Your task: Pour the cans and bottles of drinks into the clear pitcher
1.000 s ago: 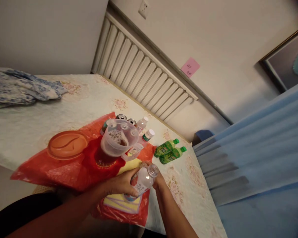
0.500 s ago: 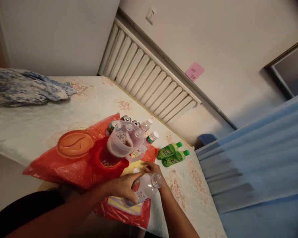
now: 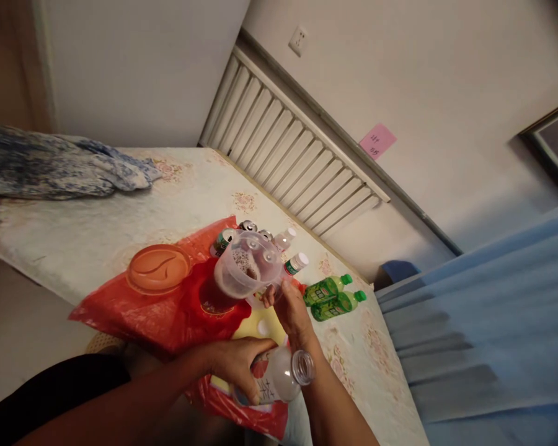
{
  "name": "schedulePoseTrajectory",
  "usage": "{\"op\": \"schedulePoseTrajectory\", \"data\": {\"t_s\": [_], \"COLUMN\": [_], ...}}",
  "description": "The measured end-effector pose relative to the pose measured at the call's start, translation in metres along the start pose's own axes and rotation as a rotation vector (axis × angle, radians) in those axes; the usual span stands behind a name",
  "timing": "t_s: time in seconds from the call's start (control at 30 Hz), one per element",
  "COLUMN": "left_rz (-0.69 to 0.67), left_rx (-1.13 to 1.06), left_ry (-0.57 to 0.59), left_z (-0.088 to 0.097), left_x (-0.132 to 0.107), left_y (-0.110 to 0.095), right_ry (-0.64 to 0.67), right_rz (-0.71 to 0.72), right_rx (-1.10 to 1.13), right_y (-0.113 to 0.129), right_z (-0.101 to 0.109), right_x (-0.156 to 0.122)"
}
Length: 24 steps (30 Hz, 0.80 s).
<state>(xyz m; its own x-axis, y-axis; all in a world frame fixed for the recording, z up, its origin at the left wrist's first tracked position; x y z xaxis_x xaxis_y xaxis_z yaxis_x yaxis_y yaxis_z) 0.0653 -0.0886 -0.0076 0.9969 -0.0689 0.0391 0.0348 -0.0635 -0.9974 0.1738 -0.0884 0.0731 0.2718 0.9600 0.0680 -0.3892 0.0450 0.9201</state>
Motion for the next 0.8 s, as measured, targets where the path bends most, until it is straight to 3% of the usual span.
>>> {"op": "schedulePoseTrajectory", "data": {"t_s": [0.17, 0.37, 0.57, 0.8], "left_rz": [0.005, -0.035, -0.061, -0.162], "left_rx": [-0.040, -0.103, -0.148, -0.221], "left_ry": [-0.025, 0.006, 0.001, -0.050], "left_z": [0.009, 0.017, 0.024, 0.045], "left_x": [-0.009, -0.022, -0.027, -0.024], "left_y": [-0.006, -0.023, -0.033, -0.042], "right_ry": [-0.068, -0.179, -0.295, -0.490], "right_rz": [-0.033, -0.045, 0.024, 0.082], "right_rx": [0.057, 0.252, 0.332, 0.251], "right_y": [0.008, 0.030, 0.070, 0.122], "right_z": [-0.013, -0.009, 0.034, 0.099], "right_x": [0.016, 0.021, 0.003, -0.045]}}
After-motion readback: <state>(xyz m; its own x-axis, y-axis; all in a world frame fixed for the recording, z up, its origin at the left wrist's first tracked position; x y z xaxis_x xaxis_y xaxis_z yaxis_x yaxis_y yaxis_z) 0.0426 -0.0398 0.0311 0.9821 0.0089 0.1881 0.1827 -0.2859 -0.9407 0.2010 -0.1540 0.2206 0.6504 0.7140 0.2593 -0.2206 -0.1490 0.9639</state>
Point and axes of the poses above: each hand's wrist, its own x-axis towards the middle knuckle, its own z-axis out of the back of the hand, y = z × x, the point moved 4 cm from there along x, towards the middle knuckle, and after that the axes turned 14 degrees about -x, right-handed, at the moved point
